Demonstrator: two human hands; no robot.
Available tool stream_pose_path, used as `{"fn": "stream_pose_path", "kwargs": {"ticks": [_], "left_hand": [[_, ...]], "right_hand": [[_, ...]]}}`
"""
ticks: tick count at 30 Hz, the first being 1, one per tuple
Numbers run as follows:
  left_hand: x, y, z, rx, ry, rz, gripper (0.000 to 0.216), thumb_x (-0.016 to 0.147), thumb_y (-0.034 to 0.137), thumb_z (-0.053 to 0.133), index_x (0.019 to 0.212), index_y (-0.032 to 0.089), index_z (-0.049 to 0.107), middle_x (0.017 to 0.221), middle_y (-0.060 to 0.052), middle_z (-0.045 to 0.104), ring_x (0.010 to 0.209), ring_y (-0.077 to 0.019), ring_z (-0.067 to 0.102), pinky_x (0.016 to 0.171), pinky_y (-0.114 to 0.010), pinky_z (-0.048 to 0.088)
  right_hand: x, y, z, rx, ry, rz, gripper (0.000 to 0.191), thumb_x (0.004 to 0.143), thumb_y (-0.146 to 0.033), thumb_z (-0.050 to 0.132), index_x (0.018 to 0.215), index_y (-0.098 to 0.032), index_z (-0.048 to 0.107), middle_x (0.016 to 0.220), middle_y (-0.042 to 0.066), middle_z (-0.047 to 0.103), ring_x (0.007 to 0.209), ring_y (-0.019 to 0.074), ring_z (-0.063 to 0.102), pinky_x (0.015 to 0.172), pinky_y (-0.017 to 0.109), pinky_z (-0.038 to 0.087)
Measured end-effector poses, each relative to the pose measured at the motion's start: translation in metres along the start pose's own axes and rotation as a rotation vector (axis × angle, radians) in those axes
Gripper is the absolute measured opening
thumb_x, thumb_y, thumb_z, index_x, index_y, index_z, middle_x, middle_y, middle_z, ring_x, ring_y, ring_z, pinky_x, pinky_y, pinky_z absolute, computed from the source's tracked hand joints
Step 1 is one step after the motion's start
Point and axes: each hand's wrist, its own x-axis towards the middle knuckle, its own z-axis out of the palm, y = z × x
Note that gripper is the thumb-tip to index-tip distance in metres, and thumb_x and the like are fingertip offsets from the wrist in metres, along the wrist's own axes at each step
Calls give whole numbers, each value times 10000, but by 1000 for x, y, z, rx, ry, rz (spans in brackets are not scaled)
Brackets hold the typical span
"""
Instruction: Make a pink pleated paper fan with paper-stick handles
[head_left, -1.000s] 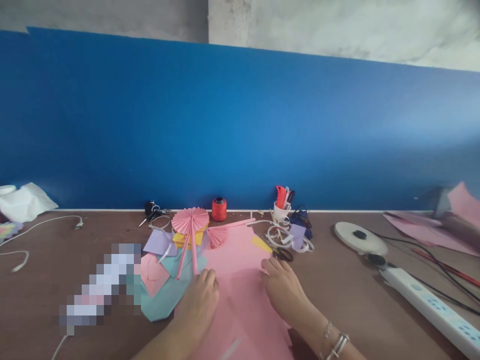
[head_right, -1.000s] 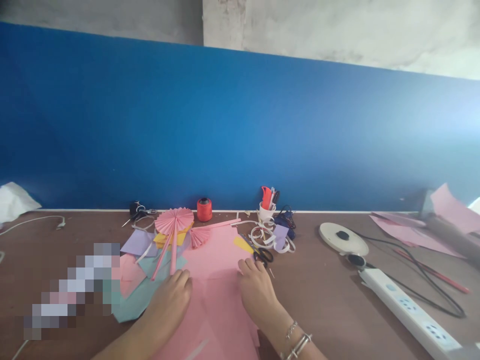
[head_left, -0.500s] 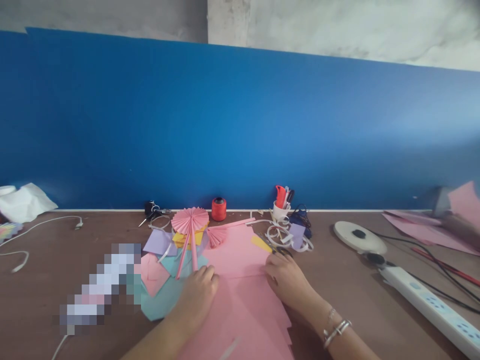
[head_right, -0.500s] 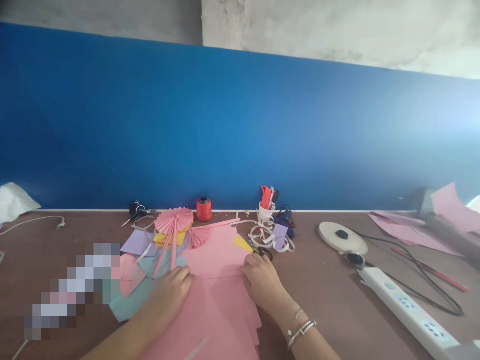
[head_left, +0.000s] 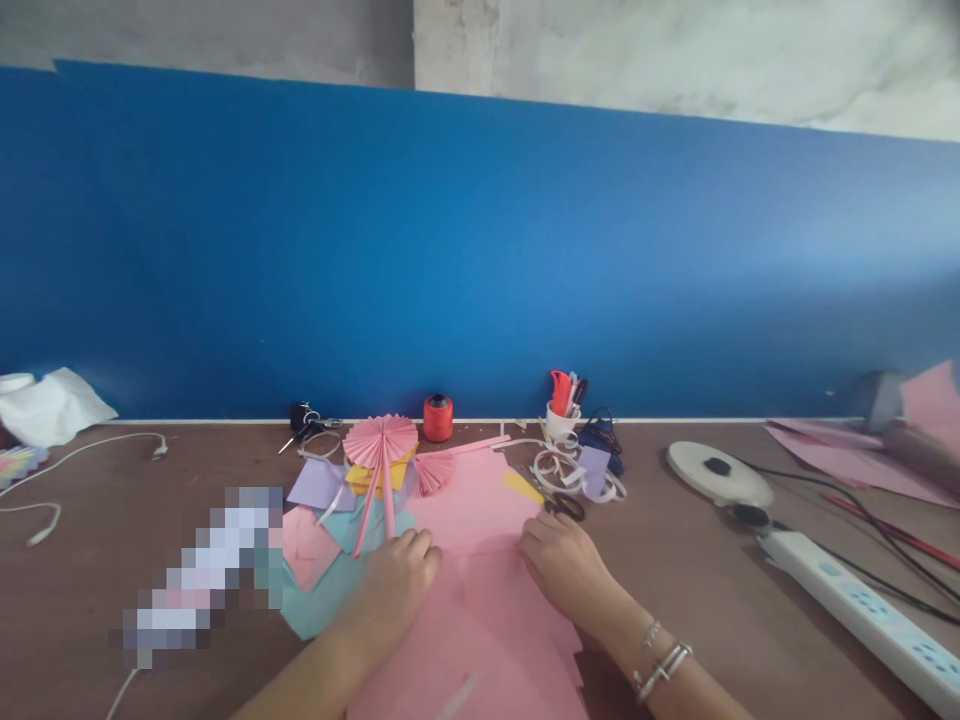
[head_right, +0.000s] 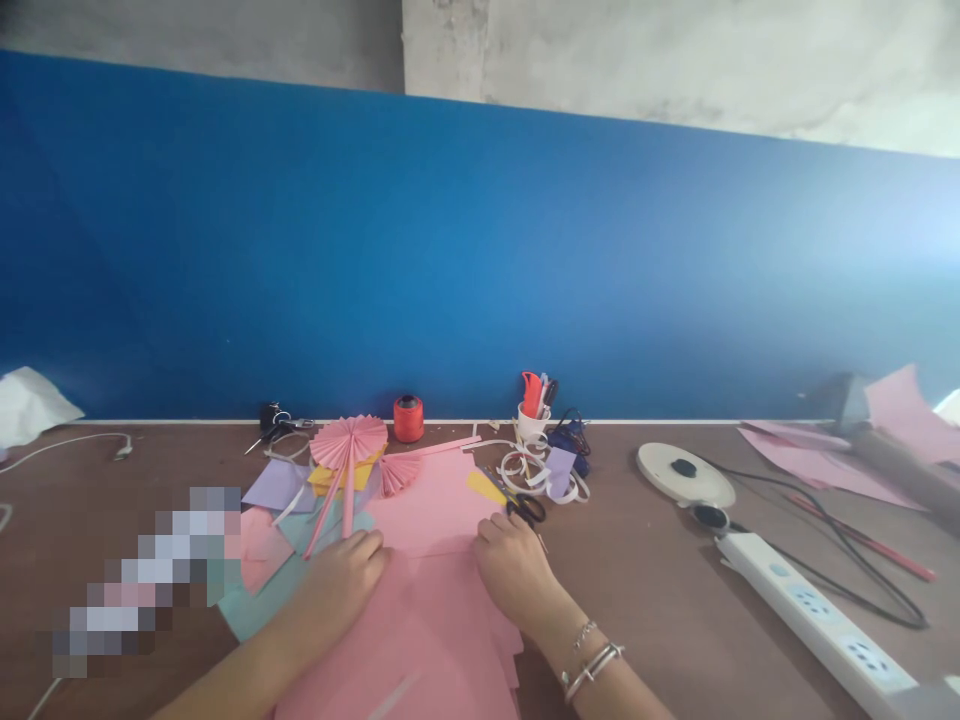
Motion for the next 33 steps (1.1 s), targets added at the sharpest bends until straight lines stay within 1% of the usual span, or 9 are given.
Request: {"fn": "stream_pose_path", "kwargs": {"ticks": [4,5,8,10,13,16,22,29,33], "left_hand": [[2,-1,3,40,14,38,196,853,55,439,913,161,593,943,-77,591,892,-238,548,724,-364,466],[2,-1,2,38,23,35,200,855,57,435,920,167,590,939,-73,589,888,-237,549,717,-361,465],[2,2,-1,14,38,16,229,863,54,418,951,180,587,935,-64,588,886,-229,548,714,-350,459],[1,4,-5,-8,37,8,241,871,50,400,931,171,599,932,-66,588,887,-216,545,724,-335,453],[1,5,-8,-32,29,-2,261,870,31,386,888,153,615,922,-72,590,889,-201,541,732,-313,443],[0,4,-8,-35,22,7,268,864,23,384,893,152,617,938,-72,592,892,-204,538,746,-318,440],[1,3,-5,-12,3,1,279,827,-2,391,973,129,590,974,-96,582,916,-245,529,739,-362,449],[3,3,0,-144,87,-100,272,829,9,373,897,154,592,946,-71,594,906,-222,524,784,-345,412],[7,-1,5,-248,153,-174,264,877,52,348,880,172,583,920,-42,603,899,-187,534,787,-304,392]], "right_hand": [[1,-4,4,11,21,-28,162,861,-146,514,921,-204,653,762,42,652,704,161,556,610,303,276],[2,-5,6,9,27,-39,161,861,-143,514,917,-207,651,761,40,649,697,161,551,604,303,272],[4,-8,12,5,44,-76,164,838,-94,516,787,-181,645,800,52,638,730,169,541,620,305,278],[5,-9,15,6,43,-91,173,819,-66,516,743,-166,635,824,61,630,758,180,534,631,309,284],[6,-10,15,12,24,-89,193,810,-41,505,756,-165,643,818,62,624,750,184,529,628,315,288],[6,-7,15,15,18,-86,206,812,-34,499,769,-166,652,799,60,620,718,174,521,624,315,289],[7,-5,18,-16,150,-120,147,815,-67,525,755,-166,614,846,59,593,786,193,478,690,326,279],[5,-5,23,131,165,-38,157,846,-84,472,790,-176,587,858,51,578,803,195,451,739,314,275],[8,-2,27,257,188,1,188,873,-68,426,825,-167,578,842,38,594,798,176,471,746,296,278]]}}
